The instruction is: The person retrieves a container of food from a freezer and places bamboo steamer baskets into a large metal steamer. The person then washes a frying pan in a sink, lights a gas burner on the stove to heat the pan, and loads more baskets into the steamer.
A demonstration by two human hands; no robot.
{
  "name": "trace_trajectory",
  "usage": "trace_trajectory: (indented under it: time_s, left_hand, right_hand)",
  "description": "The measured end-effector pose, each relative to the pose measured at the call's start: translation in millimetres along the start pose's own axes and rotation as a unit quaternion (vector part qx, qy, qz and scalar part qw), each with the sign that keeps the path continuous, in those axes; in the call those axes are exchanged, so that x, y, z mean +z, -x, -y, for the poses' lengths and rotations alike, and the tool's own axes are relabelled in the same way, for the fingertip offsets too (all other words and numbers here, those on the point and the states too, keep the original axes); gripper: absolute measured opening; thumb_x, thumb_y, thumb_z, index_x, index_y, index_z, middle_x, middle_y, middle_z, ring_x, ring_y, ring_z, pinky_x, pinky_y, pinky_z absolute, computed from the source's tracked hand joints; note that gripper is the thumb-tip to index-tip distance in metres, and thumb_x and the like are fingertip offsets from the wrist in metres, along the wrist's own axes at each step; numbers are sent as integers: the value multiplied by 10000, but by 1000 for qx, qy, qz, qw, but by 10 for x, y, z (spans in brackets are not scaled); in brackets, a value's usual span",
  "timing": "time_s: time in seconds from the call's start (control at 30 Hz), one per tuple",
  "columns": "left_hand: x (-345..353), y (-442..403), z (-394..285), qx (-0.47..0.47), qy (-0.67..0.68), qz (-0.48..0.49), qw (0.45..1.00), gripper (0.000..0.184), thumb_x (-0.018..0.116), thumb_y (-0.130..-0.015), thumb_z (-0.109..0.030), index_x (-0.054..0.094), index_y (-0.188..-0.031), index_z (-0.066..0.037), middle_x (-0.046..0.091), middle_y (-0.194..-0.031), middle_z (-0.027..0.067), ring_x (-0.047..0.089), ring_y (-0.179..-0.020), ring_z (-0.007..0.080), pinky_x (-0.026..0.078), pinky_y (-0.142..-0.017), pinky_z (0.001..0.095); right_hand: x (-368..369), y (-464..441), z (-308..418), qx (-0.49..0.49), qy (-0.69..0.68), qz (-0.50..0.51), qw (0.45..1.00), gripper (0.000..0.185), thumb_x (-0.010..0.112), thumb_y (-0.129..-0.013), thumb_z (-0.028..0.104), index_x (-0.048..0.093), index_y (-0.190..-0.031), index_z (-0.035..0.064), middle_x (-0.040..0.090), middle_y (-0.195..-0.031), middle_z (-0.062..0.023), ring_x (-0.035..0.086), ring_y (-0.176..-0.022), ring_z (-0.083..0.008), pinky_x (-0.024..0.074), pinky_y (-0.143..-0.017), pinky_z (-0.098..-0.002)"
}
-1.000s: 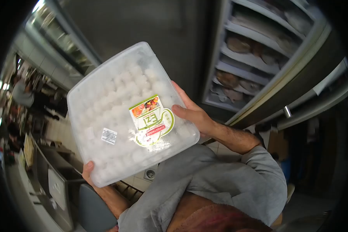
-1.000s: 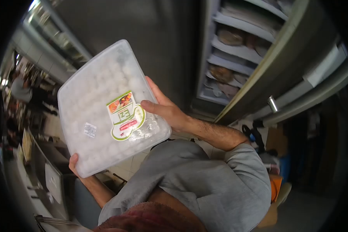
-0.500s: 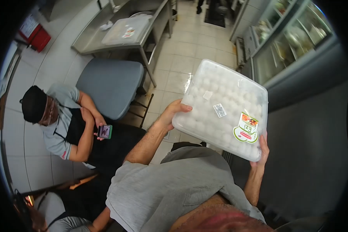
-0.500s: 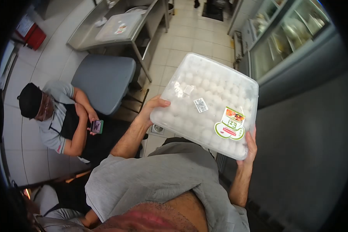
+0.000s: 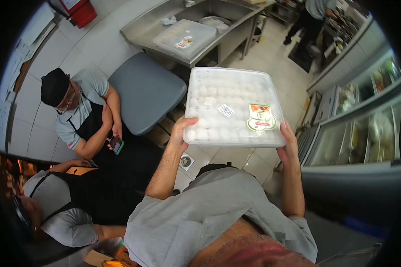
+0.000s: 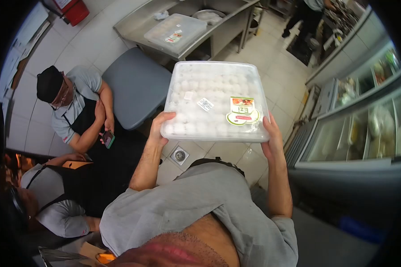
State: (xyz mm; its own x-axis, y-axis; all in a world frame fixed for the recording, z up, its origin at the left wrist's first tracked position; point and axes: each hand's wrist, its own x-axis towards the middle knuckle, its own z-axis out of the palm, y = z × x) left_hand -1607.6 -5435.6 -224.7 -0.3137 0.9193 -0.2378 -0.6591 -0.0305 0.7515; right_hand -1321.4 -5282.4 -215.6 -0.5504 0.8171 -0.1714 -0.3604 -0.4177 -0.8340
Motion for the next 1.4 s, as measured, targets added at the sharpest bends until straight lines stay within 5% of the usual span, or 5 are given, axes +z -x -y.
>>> trace_trajectory:
  time_s: [0.37, 0.9, 1.1, 1.27, 1.4]
  left_hand:
    - [-204, -1218, -423, 163, 70, -155, 972, 480, 570, -801, -218, 464, -1157, 86, 560, -1086, 177, 568, -985, 249, 461, -842, 355]
    - [-983, -3630, -1342, 201, 94, -309, 925, 528, 614, -810, -267, 460, -1190, 65, 545, -1145, 159, 543, -1054, 247, 437, -889, 348]
    - [-1189, -4040, -1304, 207, 64, -393, 894, 534, 591, -840, -269, 425, -1228, 58, 520, -1190, 154, 515, -1091, 259, 410, -924, 371]
    - [-957, -4186, -1359, 186, -3, -576, 796, 536, 644, -803, -193, 433, -1219, 69, 527, -1169, 160, 520, -1073, 270, 390, -918, 342]
    - [-1036, -4235, -1415, 195, -43, -537, 820, 520, 652, -794, -188, 449, -1202, 62, 536, -1144, 155, 529, -1030, 249, 403, -889, 329]
  right_hand:
    - [534, -2844, 320, 84, 65, 193, 975, 557, 495, -903, 253, 298, -1351, -13, 457, -1285, -111, 464, -1149, -185, 360, -961, -311]
    - [1442, -6279, -64, 159, 122, 280, 939, 531, 535, -890, 230, 349, -1321, -16, 517, -1204, -102, 500, -1083, -168, 390, -911, -291]
    - [1513, -6931, -613, 147, 184, 317, 919, 562, 553, -866, 204, 330, -1334, -15, 500, -1231, -142, 471, -1125, -203, 354, -952, -305]
    - [1482, -7112, -872, 74, 328, 313, 888, 639, 574, -841, 254, 296, -1351, -12, 412, -1323, -185, 372, -1239, -263, 295, -1017, -342]
    - [1565, -7193, -894, -3, 430, 305, 850, 640, 578, -814, 323, 349, -1323, 10, 431, -1280, -209, 379, -1205, -344, 297, -1013, -394]
